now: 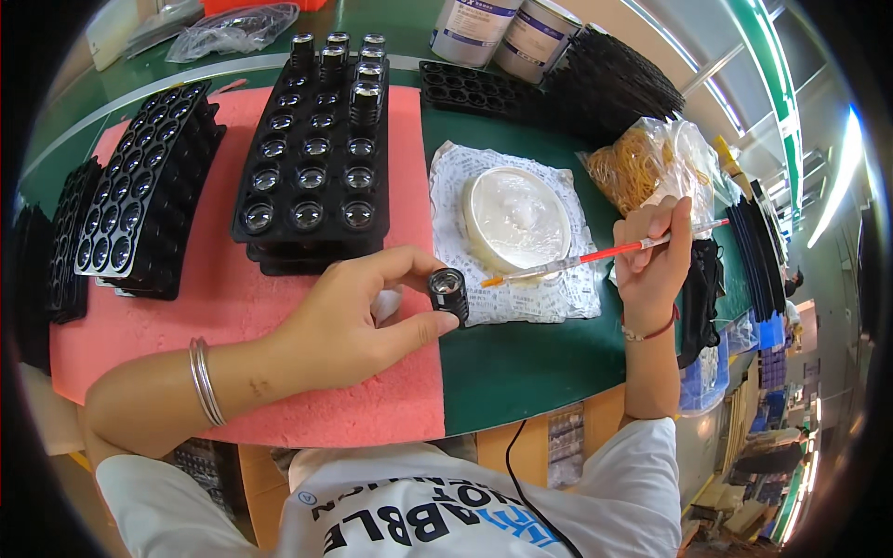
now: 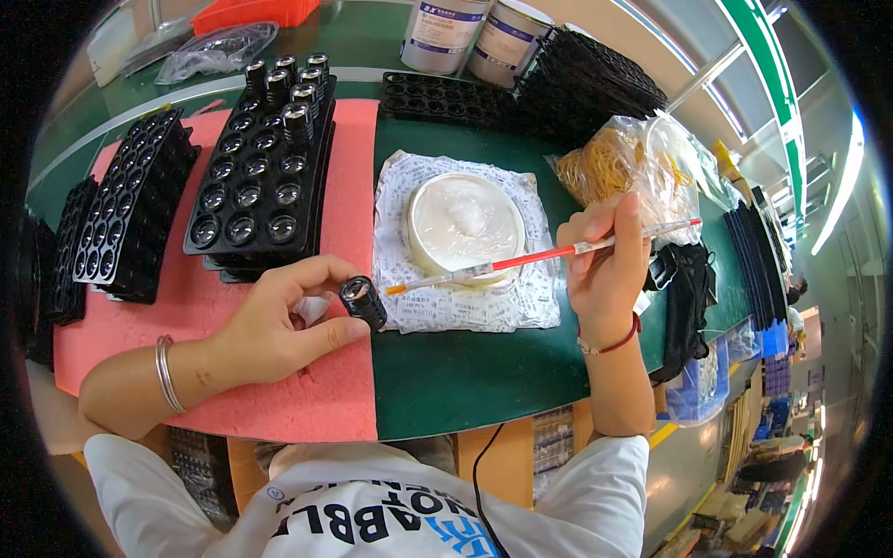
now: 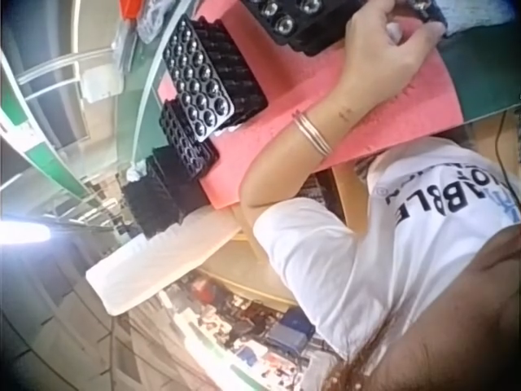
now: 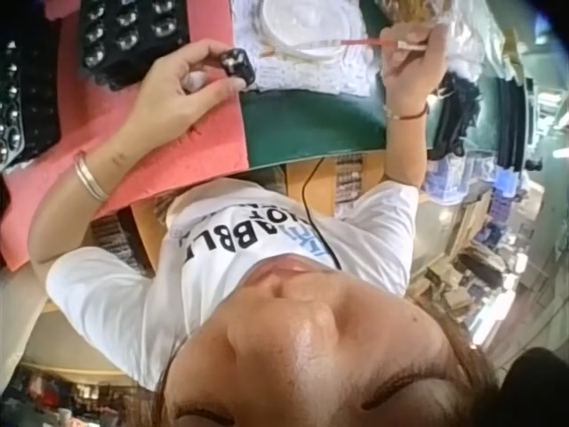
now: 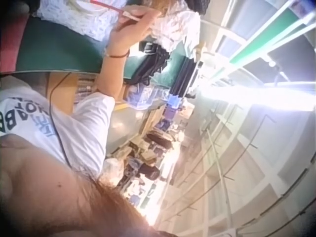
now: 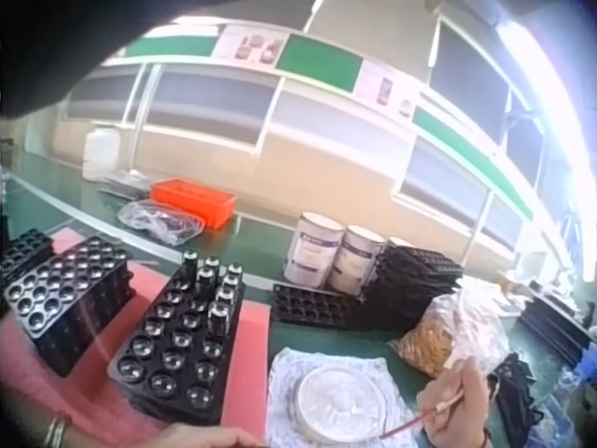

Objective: Applying sealant or adhesive to lighting components using a brush.

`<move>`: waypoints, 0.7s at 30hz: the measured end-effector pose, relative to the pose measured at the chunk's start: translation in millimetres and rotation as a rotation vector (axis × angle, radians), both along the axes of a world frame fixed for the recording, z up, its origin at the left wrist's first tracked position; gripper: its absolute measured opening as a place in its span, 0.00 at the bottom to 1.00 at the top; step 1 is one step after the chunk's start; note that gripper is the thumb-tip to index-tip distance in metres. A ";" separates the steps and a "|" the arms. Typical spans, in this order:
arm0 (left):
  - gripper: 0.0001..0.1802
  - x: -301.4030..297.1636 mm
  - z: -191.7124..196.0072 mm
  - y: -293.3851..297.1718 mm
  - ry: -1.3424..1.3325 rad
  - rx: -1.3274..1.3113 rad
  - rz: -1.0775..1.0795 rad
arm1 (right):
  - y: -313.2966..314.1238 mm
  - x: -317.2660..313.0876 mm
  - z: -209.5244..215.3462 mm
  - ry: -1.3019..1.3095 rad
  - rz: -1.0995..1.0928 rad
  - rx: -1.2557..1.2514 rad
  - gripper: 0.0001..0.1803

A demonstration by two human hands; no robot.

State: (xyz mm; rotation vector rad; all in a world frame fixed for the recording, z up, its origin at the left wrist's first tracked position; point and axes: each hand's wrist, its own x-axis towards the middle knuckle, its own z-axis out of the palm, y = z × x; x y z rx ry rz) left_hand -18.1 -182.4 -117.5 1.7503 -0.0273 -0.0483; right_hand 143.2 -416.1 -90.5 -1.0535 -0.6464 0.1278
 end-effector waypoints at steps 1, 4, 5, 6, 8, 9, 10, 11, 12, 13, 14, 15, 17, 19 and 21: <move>0.16 0.2 0.5 0.3 0.001 0.000 0.000 | 0.4 -1.0 0.0 0.007 0.018 0.001 0.21; 0.16 1.1 1.4 0.8 0.011 0.005 -0.015 | 1.0 -2.2 -0.6 -0.008 0.031 -0.003 0.22; 0.16 1.2 1.2 0.6 0.006 0.016 -0.019 | 0.5 -2.5 -0.9 -0.006 0.029 -0.004 0.22; 0.16 1.0 1.3 0.5 -0.001 0.028 -0.020 | 0.4 -2.8 -1.3 -0.010 0.034 -0.010 0.22; 0.16 0.8 3.0 1.2 0.021 0.020 -0.022 | 0.4 -3.1 -1.6 -0.013 0.040 -0.016 0.22; 0.15 1.0 3.5 1.6 0.041 0.011 -0.026 | 0.6 -3.4 -1.4 -0.039 0.051 -0.034 0.22; 0.15 0.9 3.1 1.5 0.042 0.011 -0.027 | 0.6 -3.6 -1.4 -0.065 0.061 -0.051 0.22; 0.15 0.7 2.4 1.0 0.017 0.017 -0.025 | 0.3 -3.9 -1.8 -0.065 0.061 -0.052 0.22; 0.15 0.7 1.5 0.6 -0.007 0.023 -0.022 | -0.3 -4.1 -2.7 -0.075 0.067 -0.058 0.22; 0.15 0.9 1.0 0.4 -0.006 0.022 -0.021 | -0.5 -4.2 -3.3 -0.086 0.073 -0.065 0.22; 0.15 1.3 0.6 0.3 -0.010 0.009 -0.019 | -0.3 -4.1 -3.3 -0.086 0.074 -0.065 0.22; 0.15 1.5 0.4 0.3 -0.013 -0.003 -0.018 | -0.1 -4.3 -3.1 -0.086 0.077 -0.063 0.22; 0.15 0.9 2.3 0.8 0.003 0.000 -0.024 | 0.0 -4.5 -3.4 -0.085 0.080 -0.061 0.22; 0.15 0.8 1.8 -0.3 0.018 0.003 -0.031 | -1.2 -4.8 -3.8 -0.102 0.076 -0.080 0.23; 0.13 0.9 -0.1 -2.0 -0.022 -0.012 -0.006 | -0.6 -4.4 -3.8 -0.100 0.070 -0.080 0.23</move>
